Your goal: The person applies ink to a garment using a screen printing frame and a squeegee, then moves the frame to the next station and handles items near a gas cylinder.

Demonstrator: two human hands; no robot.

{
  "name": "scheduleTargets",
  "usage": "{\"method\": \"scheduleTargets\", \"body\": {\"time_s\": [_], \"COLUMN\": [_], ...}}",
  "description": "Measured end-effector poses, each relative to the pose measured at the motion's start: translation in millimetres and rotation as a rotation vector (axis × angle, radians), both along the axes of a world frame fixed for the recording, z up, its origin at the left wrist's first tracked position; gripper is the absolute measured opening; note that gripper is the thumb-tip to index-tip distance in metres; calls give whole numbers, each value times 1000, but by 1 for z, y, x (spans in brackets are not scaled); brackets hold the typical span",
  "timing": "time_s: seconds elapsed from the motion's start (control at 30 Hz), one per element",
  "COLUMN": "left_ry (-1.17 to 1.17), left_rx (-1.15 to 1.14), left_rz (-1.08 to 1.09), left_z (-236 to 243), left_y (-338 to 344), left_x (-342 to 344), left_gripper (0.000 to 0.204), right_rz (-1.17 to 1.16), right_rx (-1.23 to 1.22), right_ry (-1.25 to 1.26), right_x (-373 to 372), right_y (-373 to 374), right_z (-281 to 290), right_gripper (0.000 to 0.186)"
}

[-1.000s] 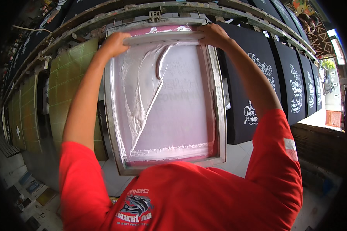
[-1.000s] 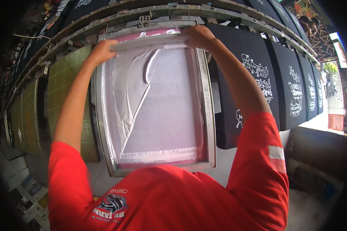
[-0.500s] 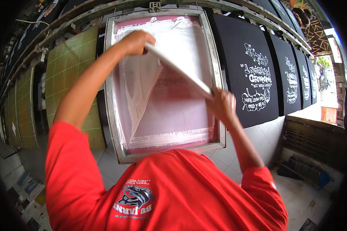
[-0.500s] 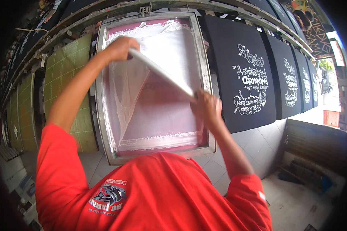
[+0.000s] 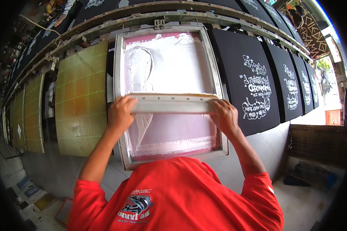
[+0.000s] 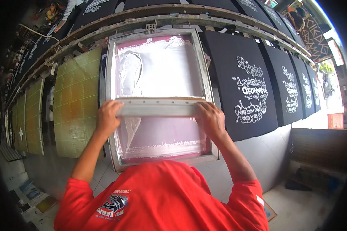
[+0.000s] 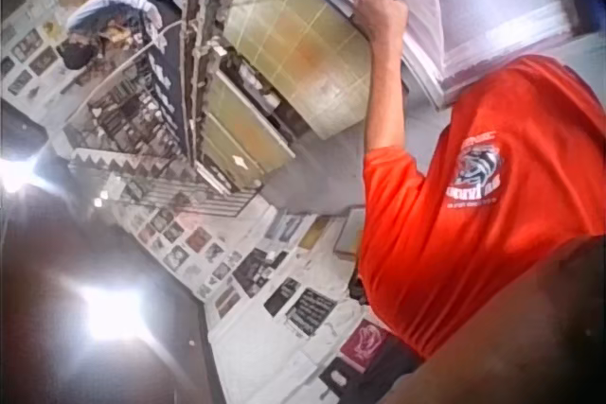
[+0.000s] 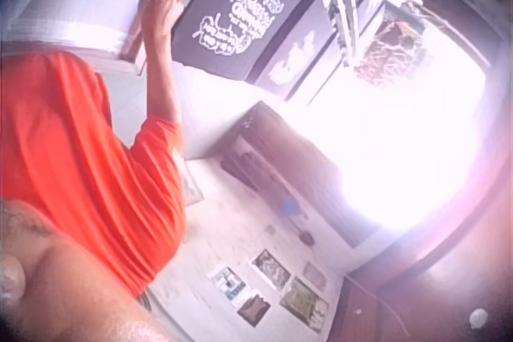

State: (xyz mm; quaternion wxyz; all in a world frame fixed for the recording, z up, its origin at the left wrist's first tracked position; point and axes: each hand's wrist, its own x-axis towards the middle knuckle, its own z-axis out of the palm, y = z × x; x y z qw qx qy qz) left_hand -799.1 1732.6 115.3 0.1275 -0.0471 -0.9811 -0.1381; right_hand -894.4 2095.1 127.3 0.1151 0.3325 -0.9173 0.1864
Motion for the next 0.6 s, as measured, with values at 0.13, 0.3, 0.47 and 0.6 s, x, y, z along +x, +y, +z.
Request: {"method": "scheduleTargets", "body": {"time_s": [0.13,0.3,0.47,0.6], "left_ry": [-134,-8,-64,-80], "left_rx": [145,59,71,68], "left_rz": [43,70,58,70], "left_z": [2,12,2,-10], "left_y": [9,6,9,20], "left_x": [18,4,15,45], "left_gripper": [43,42,42,43], "right_rz": [83,115,110,111], "right_rx": [24,31,25,55], "right_ry": [-84,14,-13,-94], "right_x": [-7,-35,-20,5], "right_y": [4,-9,-2,9], "right_z": [-7,10,-6,-16], "right_gripper": [33,33,34,37]}}
